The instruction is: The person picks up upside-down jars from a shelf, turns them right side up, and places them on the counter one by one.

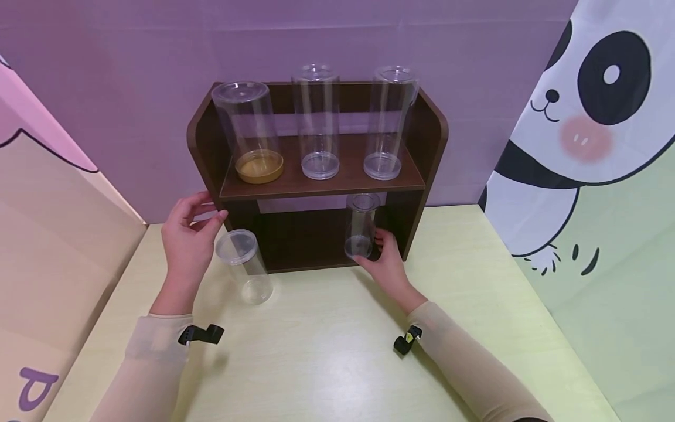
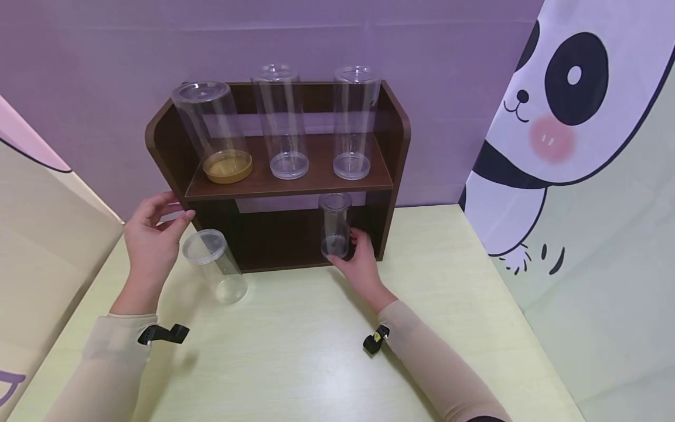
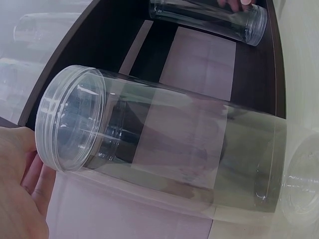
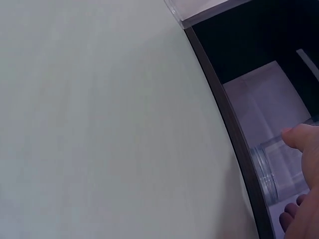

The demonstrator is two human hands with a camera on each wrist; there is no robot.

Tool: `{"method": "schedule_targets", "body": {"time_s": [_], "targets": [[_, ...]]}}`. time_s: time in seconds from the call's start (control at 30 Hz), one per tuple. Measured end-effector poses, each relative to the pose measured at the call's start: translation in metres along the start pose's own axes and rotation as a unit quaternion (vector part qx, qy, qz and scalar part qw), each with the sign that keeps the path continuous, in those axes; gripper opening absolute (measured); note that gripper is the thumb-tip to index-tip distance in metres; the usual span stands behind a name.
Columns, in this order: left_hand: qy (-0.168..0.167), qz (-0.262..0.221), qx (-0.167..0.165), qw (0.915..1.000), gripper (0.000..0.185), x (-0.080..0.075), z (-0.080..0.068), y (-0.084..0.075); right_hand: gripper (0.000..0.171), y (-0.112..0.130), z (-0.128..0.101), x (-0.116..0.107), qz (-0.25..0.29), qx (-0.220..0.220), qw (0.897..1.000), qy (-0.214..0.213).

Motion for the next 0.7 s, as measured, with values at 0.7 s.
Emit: {"method": "schedule_targets", "body": {"time_s": [0.7], "targets": [[-0.001,0.003,-0.002,1.0000,0.041,-0.0014,0.0005,0.0029,0.079,-0.0018,0.0108,0.0094,0.048,0.007,0.999,-0.017]]}}
Point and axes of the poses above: each hand's wrist, its own z-axis towards the middle knuckle, its own x-axis out of the palm, y = z × x, the point moved 7 cm from there along z, towards the middle knuckle, and after that the axes turned 14 degrees about -z, right-handed, at the moved point
